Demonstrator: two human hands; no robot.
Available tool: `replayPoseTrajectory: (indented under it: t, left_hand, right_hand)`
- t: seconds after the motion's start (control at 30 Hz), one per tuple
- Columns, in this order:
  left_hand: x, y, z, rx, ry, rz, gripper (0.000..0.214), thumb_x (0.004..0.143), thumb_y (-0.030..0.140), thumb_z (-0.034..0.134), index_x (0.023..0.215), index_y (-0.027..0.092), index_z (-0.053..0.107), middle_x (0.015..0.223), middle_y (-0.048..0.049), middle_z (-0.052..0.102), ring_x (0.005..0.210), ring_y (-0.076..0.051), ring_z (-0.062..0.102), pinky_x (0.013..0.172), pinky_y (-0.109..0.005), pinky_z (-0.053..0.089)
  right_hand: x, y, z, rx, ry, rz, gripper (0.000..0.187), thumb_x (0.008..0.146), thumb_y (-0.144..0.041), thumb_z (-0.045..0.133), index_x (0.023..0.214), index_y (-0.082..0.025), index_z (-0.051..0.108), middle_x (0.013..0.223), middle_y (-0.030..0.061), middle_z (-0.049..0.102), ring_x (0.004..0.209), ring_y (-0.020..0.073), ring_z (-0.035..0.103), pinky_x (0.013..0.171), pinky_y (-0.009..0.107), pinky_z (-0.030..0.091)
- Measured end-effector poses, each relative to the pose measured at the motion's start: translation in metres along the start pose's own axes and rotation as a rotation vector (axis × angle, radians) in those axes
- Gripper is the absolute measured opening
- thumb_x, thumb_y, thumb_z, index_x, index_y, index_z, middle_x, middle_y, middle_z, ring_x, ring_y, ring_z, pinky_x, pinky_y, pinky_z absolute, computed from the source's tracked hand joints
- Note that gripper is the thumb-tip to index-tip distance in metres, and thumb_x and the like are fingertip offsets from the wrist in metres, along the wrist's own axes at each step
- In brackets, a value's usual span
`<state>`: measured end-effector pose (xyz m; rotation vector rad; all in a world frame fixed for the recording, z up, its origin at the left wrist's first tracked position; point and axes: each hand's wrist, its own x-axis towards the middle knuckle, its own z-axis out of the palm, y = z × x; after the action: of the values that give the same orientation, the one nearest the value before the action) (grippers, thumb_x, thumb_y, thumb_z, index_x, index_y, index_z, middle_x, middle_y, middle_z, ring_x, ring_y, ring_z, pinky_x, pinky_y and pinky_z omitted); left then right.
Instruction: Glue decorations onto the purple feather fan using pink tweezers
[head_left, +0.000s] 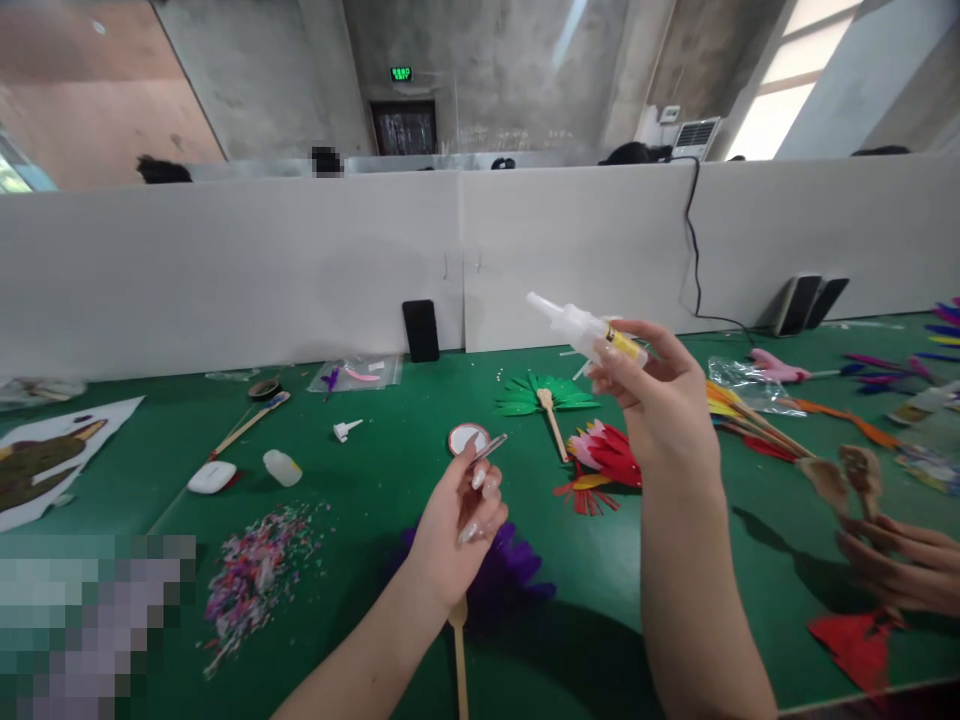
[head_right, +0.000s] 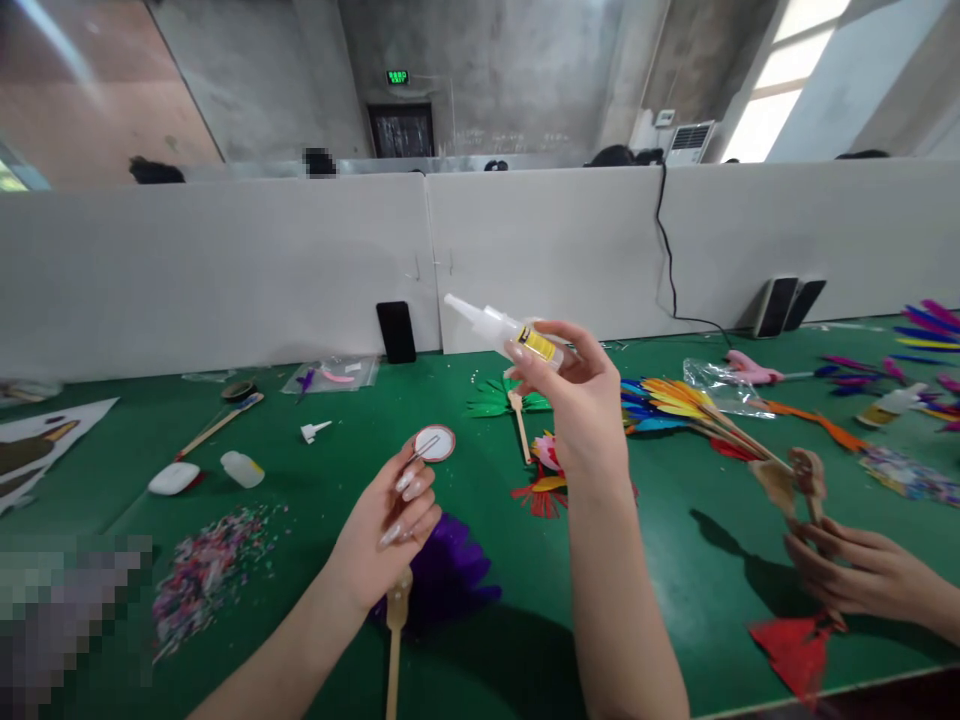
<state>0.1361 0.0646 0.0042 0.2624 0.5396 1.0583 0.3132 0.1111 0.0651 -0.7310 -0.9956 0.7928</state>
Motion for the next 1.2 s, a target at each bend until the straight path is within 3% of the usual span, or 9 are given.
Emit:
replayPoseTrajectory:
  t: [0.17, 0.47, 0.6, 0.67, 0.77, 0.87, 0.97, 1.07, 1.2]
  left_hand:
    - [0.006, -0.009, -0.026, -0.047, -0.087, 0.006, 0.048, 0.100, 0.032, 0.028, 0.057, 0.015, 0.039, 0.047, 0.0056, 0.043, 0.026, -0.002, 0.026, 0.037, -0.018, 0.025]
    - [0.008, -0.022, -0.050, -0.090, -0.222, -0.058, 0.048, 0.098, 0.032, 0.032, 0.054, 0.015, 0.040, 0.047, 0.0046, 0.043, 0.027, -0.002, 0.029, 0.037, -0.018, 0.027]
    - [0.011, -0.028, -0.052, -0.106, -0.172, -0.072, 0.051, 0.099, 0.031, 0.027, 0.053, 0.015, 0.040, 0.047, 0.0047, 0.042, 0.026, -0.002, 0.025, 0.036, -0.018, 0.026]
    - [0.014, -0.026, -0.053, -0.124, -0.129, -0.044, 0.052, 0.100, 0.031, 0.025, 0.053, 0.015, 0.040, 0.046, 0.0047, 0.041, 0.027, -0.002, 0.024, 0.035, -0.018, 0.024]
    - [0.019, -0.015, -0.057, -0.137, -0.085, 0.040, 0.051, 0.100, 0.029, 0.026, 0.053, 0.015, 0.041, 0.045, 0.0046, 0.039, 0.029, -0.003, 0.026, 0.037, -0.019, 0.026]
    - [0.022, -0.004, -0.061, -0.141, -0.029, 0.095, 0.051, 0.100, 0.028, 0.027, 0.053, 0.015, 0.041, 0.045, 0.0046, 0.040, 0.029, -0.004, 0.027, 0.038, -0.019, 0.027]
    - [0.024, 0.002, -0.063, -0.154, 0.005, 0.109, 0.050, 0.100, 0.028, 0.028, 0.054, 0.015, 0.043, 0.047, 0.0047, 0.041, 0.029, -0.003, 0.027, 0.037, -0.019, 0.027]
    - [0.024, 0.002, -0.063, -0.150, -0.009, 0.091, 0.050, 0.100, 0.028, 0.027, 0.054, 0.014, 0.043, 0.048, 0.0045, 0.043, 0.029, -0.003, 0.028, 0.037, -0.019, 0.027]
    - [0.022, 0.004, -0.063, -0.128, -0.021, 0.100, 0.049, 0.099, 0.028, 0.028, 0.055, 0.014, 0.043, 0.048, 0.0049, 0.043, 0.028, -0.003, 0.028, 0.038, -0.019, 0.028]
  right_hand:
    - [-0.001, -0.001, 0.000, -0.034, -0.065, 0.048, 0.012, 0.068, -0.029, 0.078, 0.076, -0.023, 0.072, 0.082, 0.0007, 0.071, 0.044, 0.0046, 0.045, 0.039, 0.019, 0.043]
    - [-0.007, 0.024, 0.017, 0.044, -0.104, 0.048, 0.028, 0.080, -0.042, 0.067, 0.064, -0.020, 0.058, 0.071, 0.0018, 0.068, 0.073, 0.0150, 0.067, 0.059, 0.025, 0.053]
    - [-0.004, 0.051, 0.026, 0.052, -0.096, 0.121, 0.038, 0.082, -0.051, 0.060, 0.063, -0.022, 0.045, 0.048, -0.0071, 0.045, 0.043, 0.0096, 0.053, 0.035, 0.019, 0.036]
    - [0.002, 0.066, 0.028, -0.078, -0.054, 0.109, 0.040, 0.085, -0.054, 0.052, 0.063, -0.023, 0.041, 0.046, -0.0080, 0.041, 0.039, 0.0098, 0.048, 0.033, 0.020, 0.033]
    - [0.008, 0.080, 0.021, -0.246, -0.092, 0.105, 0.031, 0.080, -0.048, 0.062, 0.069, -0.022, 0.050, 0.055, -0.0047, 0.055, 0.048, 0.0126, 0.056, 0.042, 0.024, 0.043]
    - [-0.007, 0.081, -0.004, -0.637, -0.540, 0.091, 0.024, 0.080, -0.042, 0.064, 0.090, -0.021, 0.061, 0.077, 0.0022, 0.068, 0.073, 0.0193, 0.066, 0.066, 0.033, 0.052]
    - [-0.045, 0.085, -0.037, -1.146, -0.872, -0.013, 0.048, 0.080, -0.040, 0.065, 0.124, -0.026, 0.053, 0.118, 0.0079, 0.063, 0.107, 0.0263, 0.060, 0.088, 0.042, 0.050]
    - [-0.077, 0.101, -0.058, -1.312, -0.772, -0.024, 0.049, 0.084, -0.024, 0.059, 0.130, -0.013, 0.047, 0.120, 0.0181, 0.060, 0.110, 0.0310, 0.057, 0.091, 0.048, 0.047]
    - [-0.071, 0.132, -0.048, -1.433, -0.719, -0.112, 0.060, 0.079, -0.002, 0.051, 0.137, -0.008, 0.039, 0.142, 0.0198, 0.042, 0.133, 0.0309, 0.035, 0.110, 0.051, 0.026]
